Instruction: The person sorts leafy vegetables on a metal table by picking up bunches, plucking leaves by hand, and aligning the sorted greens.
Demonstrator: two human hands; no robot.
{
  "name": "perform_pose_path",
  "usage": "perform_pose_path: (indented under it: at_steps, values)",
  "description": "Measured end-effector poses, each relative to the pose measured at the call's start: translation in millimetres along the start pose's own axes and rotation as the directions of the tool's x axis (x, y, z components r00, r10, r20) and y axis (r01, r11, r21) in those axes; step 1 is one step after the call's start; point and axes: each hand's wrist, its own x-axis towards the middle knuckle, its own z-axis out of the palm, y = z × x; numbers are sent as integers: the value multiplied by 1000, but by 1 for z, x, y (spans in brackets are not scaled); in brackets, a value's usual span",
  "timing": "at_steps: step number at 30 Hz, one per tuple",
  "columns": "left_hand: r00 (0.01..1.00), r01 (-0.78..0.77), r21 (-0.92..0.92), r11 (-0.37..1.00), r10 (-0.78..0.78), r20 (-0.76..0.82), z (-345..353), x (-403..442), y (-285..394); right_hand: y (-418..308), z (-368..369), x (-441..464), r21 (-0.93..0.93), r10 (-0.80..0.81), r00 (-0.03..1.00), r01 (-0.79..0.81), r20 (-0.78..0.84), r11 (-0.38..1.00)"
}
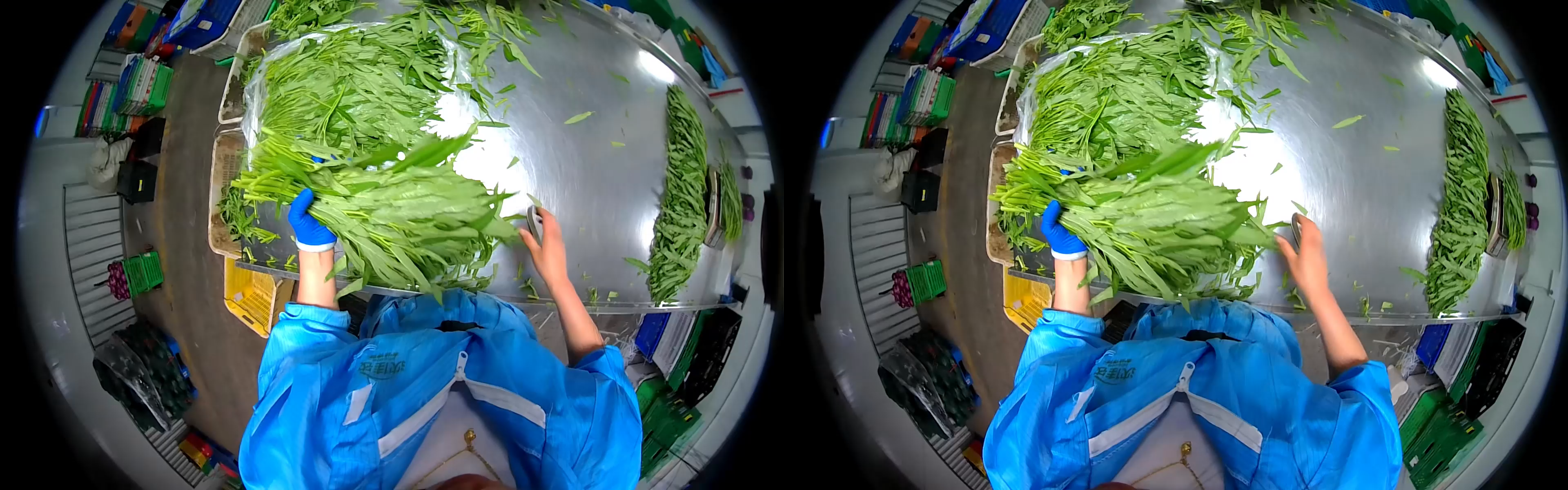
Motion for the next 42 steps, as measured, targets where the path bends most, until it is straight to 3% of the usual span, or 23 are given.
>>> perform_pose_path:
  at_steps: [1, 5, 7, 9, 11, 14, 15, 16, 19, 20, 21, 22, 24, 27, 29, 32, 36, 39, 42]
  values:
    - [998, -28, 2, 1000, 27, 53, 9, 0, 2, 23, 1, -18, -154, 45, 999, -45, -2, 987]
    - [964, 84, -22, 996, -76, 255, 28, 1, 6, 76, 25, -66, -319, 251, 967, -225, 40, 921]
    - [992, 63, 80, 995, -71, 109, 27, 1, 10, 86, 38, -72, -323, 276, 961, -258, 9, 910]
    - [996, 88, 132, 987, -92, 21, 23, 6, 14, 89, 43, -70, -277, 280, 960, -268, 7, 923]
    - [947, 242, 70, 968, -251, 200, 18, 11, 21, 97, 50, -70, -184, 293, 956, -293, -24, 938]
    - [950, 263, 375, 889, -307, 61, 12, 16, 30, 98, 48, -64, 72, 369, 928, -365, -54, 928]
    - [946, 277, 495, 824, -325, 12, -3, 20, 31, 92, 42, -65, 129, 336, 942, -332, -7, 934]
    - [885, 414, 525, 744, -464, -41, 28, 5, 35, 65, 26, -65, 185, 303, 952, -305, 38, 934]
    - [894, 291, 690, 662, -444, 49, 49, -18, 14, 3, 10, -63, 298, 84, 995, -97, 56, 950]
    - [871, 291, 757, 586, -489, 44, 41, -18, 6, -23, 1, -60, 281, 92, 987, -126, 130, 951]
    - [846, 283, 816, 504, -532, 36, 32, -19, -2, -42, 2, -58, 273, -24, 997, 3, 74, 962]
    - [834, 259, 824, 504, -548, 73, 35, -25, -10, -54, 9, -55, 222, -210, 978, 207, -13, 953]
    - [820, 276, 810, 518, -566, 83, 25, -32, -27, -89, 2, -48, 167, -413, 910, 404, 22, 899]
    - [820, 231, 803, 550, -554, 143, 21, -44, -43, -128, 2, -36, -5, -533, 839, 536, 112, 844]
    - [837, 190, 821, 538, -526, 151, 18, -47, -53, -137, 10, -29, -31, -565, 815, 573, 124, 819]
    - [801, 210, 897, 389, -594, 71, 18, -53, -52, -141, 23, -21, -62, -582, 801, 594, 140, 802]
    - [853, 204, 864, 460, -516, 73, 25, -69, -53, -136, 41, -16, -56, -578, 808, 586, 115, 808]
    - [854, 206, 889, 410, -518, 42, 27, -76, -53, -130, 54, -20, -119, -569, 815, 579, 108, 807]
    - [886, 219, 883, 415, -464, -1, 21, -81, -70, -138, 68, -17, -175, -449, 869, 485, 209, 857]
